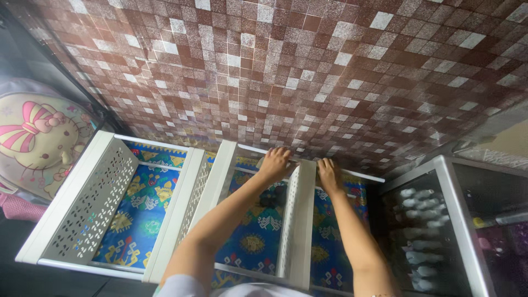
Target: The person disassembles a white plastic shelving unit on a patterned blue mat. They remove rods and panels one by one, placing them on the mat, and continue until the unit is fully taken apart.
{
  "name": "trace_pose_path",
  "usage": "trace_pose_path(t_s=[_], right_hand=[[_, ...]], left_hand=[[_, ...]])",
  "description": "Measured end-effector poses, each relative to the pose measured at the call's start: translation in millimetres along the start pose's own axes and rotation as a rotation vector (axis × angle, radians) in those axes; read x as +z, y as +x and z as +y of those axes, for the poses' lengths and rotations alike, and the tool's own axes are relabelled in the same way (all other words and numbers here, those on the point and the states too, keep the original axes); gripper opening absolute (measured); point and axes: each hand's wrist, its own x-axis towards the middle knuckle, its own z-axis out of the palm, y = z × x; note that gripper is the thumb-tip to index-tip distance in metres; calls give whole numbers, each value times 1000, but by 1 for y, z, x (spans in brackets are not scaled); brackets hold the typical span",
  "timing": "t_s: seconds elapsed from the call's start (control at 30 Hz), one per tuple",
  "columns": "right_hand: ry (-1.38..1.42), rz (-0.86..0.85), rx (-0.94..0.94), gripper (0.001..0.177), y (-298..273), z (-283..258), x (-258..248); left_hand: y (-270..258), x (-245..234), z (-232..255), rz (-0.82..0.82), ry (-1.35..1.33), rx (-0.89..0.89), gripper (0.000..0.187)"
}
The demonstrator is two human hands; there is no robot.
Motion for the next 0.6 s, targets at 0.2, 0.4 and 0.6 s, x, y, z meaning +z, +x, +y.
trace_pose_path(t_s=[0.2,0.4,0.6], right_hand=[[-4,-163,86,15,13,-3,-1],[230,-370,120,11,36,7,-11],[137,-519,144,26,21,3,-15]], left_hand=[[30,54,23,-263,13,-83,57],[21,57,18,-186,0,-52,55],[16,51,19,-201,26,-60,55]])
